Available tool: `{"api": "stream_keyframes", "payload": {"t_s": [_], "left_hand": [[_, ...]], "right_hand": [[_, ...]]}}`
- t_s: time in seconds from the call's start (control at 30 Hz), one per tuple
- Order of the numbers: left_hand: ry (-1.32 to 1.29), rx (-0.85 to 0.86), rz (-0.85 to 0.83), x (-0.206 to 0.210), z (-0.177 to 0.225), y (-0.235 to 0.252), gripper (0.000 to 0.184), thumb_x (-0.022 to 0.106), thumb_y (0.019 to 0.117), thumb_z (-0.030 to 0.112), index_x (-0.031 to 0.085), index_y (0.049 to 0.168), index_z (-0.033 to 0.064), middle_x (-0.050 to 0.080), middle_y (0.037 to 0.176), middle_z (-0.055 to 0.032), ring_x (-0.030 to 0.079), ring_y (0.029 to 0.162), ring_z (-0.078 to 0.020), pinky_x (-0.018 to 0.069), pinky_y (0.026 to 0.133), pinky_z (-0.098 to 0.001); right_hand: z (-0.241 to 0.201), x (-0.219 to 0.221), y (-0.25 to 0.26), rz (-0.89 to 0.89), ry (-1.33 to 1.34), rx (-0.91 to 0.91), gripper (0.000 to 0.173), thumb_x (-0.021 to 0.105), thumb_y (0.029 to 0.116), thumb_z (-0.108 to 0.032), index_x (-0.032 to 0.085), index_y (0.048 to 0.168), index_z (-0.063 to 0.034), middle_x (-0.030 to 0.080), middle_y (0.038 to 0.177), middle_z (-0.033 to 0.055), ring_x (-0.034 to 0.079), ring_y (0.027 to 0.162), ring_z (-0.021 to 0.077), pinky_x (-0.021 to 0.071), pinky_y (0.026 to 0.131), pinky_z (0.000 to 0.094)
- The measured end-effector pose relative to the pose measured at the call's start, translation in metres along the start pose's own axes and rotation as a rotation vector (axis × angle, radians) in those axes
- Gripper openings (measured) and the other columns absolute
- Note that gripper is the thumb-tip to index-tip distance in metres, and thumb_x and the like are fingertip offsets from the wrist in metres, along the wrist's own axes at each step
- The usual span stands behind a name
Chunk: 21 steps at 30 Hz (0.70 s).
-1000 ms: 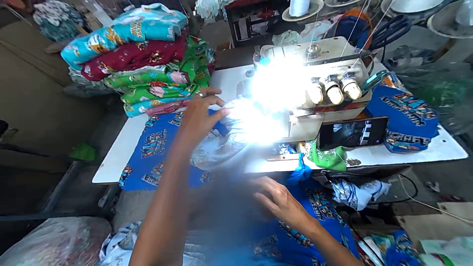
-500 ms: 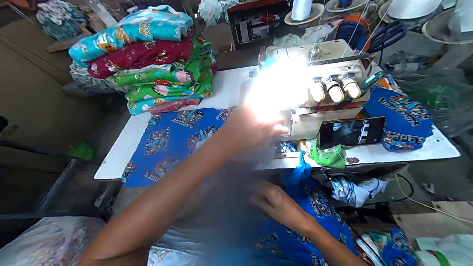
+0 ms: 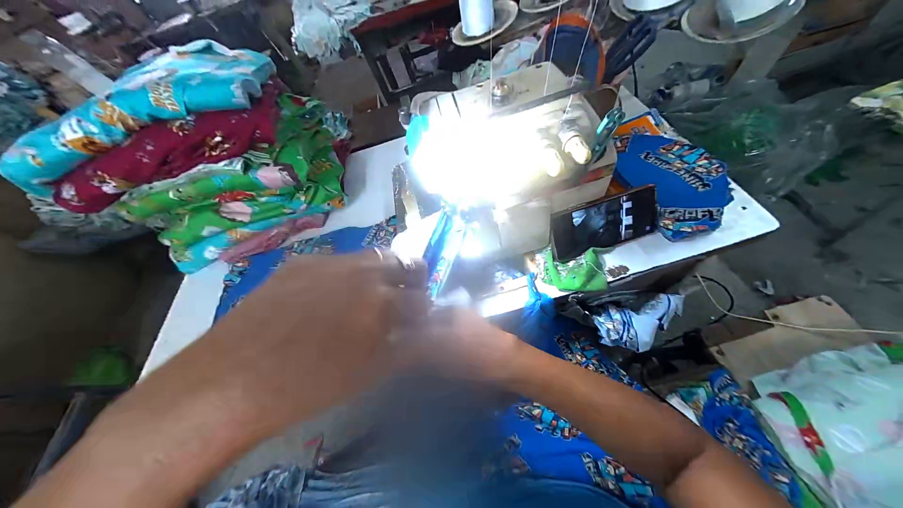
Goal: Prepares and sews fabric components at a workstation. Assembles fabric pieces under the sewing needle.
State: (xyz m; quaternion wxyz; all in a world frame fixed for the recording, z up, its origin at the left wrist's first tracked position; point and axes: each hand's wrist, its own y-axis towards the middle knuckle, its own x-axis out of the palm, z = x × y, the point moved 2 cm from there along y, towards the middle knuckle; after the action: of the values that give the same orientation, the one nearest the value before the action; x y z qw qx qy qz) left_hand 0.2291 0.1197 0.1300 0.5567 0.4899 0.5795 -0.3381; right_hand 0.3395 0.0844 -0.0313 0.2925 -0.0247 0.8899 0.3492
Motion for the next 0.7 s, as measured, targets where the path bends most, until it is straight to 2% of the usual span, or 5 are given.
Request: {"api": "stream_keyframes", "payload": {"t_s": [0.07,0.2,0.37,0.53,0.7], "left_hand": [[0.089,-0.028,-0.068,0.005,0.002,0.000,0.044,0.051,0.0986,0.049,0.076,0.088,0.0153,0.069,0.079,-0.0037,0.067,0.064,-0.0217,0.0508,0.049,-0.0414],[0.083,-0.151,-0.123,0.006,-0.051,-0.024,0.045,0.051,0.0996,0.050,0.075,0.088,0.0145,0.069,0.090,-0.0051,0.069,0.076,-0.0281,0.0547,0.058,-0.0528],[-0.080,-0.167,-0.038,0.010,-0.027,-0.023,0.044,0.052,0.0946,0.056,0.073,0.078,0.0215,0.070,0.094,0.0055,0.065,0.070,-0.0114,0.0533,0.056,-0.0369],[0.034,-0.194,-0.082,0.003,-0.037,-0.022,0.019,0.062,0.0952,0.026,0.075,0.098,0.0139,0.070,0.088,-0.0062,0.069,0.070,-0.0294,0.0529,0.056,-0.0536],[-0.257,-0.322,-0.013,0.012,-0.066,-0.042,0.037,0.057,0.0955,0.047,0.070,0.084,0.0143,0.068,0.094,0.0017,0.061,0.077,-0.0078,0.0512,0.067,-0.0323]], "right_hand": [[-0.006,0.013,0.010,0.094,-0.055,-0.142,0.010,0.068,0.0889,-0.003,0.076,0.093,0.0019,0.075,0.087,0.0167,0.074,0.083,0.0292,0.0602,0.076,0.0407],[0.010,-0.010,0.011,-0.602,0.132,0.233,0.027,0.055,0.1044,-0.013,0.068,0.121,0.0022,0.071,0.113,0.0216,0.068,0.106,0.0374,0.0519,0.092,0.0575],[0.018,-0.004,0.014,0.166,0.164,0.274,0.012,0.063,0.0966,-0.006,0.067,0.094,0.0044,0.065,0.082,0.0147,0.067,0.074,0.0245,0.0579,0.068,0.0395],[0.009,0.016,0.008,-0.302,0.272,0.091,0.024,0.059,0.1008,-0.011,0.070,0.116,0.0046,0.071,0.110,0.0214,0.070,0.102,0.0326,0.0551,0.091,0.0487],[0.043,-0.007,-0.008,-0.122,0.262,0.062,0.018,0.059,0.1010,-0.011,0.075,0.104,-0.0016,0.074,0.095,0.0100,0.071,0.087,0.0176,0.0591,0.082,0.0356]]}}
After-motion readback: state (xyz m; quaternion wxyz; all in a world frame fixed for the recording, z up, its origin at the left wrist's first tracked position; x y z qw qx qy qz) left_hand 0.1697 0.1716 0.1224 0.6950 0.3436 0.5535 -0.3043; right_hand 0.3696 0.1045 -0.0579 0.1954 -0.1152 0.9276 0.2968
